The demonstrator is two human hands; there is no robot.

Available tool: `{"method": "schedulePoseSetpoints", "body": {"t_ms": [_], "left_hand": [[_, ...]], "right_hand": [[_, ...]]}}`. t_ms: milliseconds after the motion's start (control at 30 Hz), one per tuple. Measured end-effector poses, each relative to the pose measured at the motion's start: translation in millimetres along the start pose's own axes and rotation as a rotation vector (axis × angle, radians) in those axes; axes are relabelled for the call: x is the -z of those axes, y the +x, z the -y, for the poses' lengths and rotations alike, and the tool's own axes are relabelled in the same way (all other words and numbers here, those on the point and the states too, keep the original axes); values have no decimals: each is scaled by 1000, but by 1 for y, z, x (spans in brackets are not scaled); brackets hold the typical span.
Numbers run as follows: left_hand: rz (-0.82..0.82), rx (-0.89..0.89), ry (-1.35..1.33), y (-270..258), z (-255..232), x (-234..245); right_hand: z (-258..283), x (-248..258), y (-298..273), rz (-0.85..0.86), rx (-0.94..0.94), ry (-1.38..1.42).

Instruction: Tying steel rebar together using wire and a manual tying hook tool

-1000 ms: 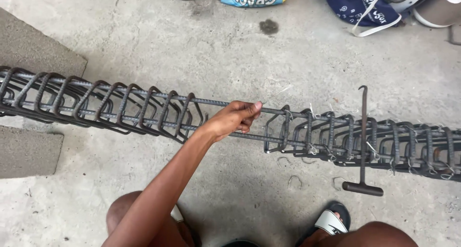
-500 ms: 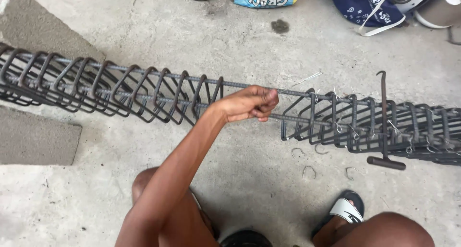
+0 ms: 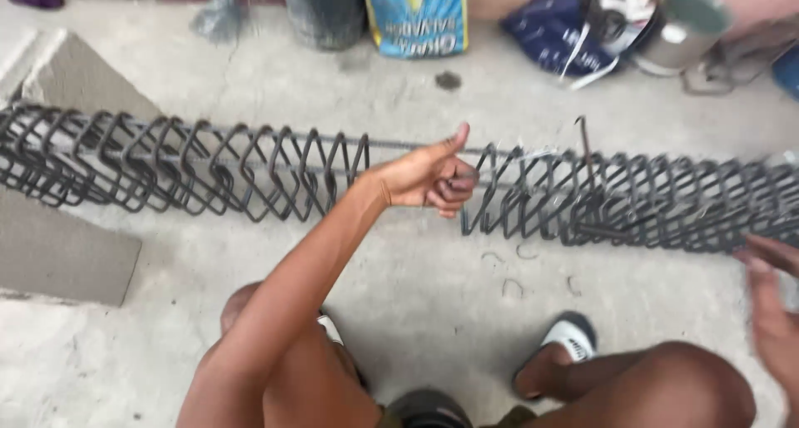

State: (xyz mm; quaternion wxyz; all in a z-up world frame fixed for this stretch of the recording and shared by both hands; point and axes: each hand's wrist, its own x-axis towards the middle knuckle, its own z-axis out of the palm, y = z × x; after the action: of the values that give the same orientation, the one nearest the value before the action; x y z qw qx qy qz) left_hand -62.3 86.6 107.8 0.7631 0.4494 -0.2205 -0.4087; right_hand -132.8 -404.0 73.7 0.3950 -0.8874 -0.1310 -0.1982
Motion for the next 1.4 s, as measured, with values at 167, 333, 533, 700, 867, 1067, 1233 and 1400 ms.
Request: {"method": "schedulePoseSetpoints", "body": {"t_ms": [167,333,533,700,867,1067,1233,1400], "left_hand": [[-224,131,326,21,-3,12],[-291,143,329,17,-7,38],[-455,187,485,29,2,66],[-723,256,1079,53,6,67],[-778,176,1198,76,39,82],[-616,48,1745,103,93,87],[-521,80,1805,115,107,88],[-499,143,1791,123,113,87]], "right_hand": [[166,-84,73,77,670,-650],[155,-165,121,242,761,-721],[121,-199,142,553,515,-606],[91,-195,148,626,202,-487],[81,-142,156,497,-115,-355],[57,-119,145,577,-368,-319],[46,-113,141,659,-502,-313],[47,-112,142,669,-561,-305]]}}
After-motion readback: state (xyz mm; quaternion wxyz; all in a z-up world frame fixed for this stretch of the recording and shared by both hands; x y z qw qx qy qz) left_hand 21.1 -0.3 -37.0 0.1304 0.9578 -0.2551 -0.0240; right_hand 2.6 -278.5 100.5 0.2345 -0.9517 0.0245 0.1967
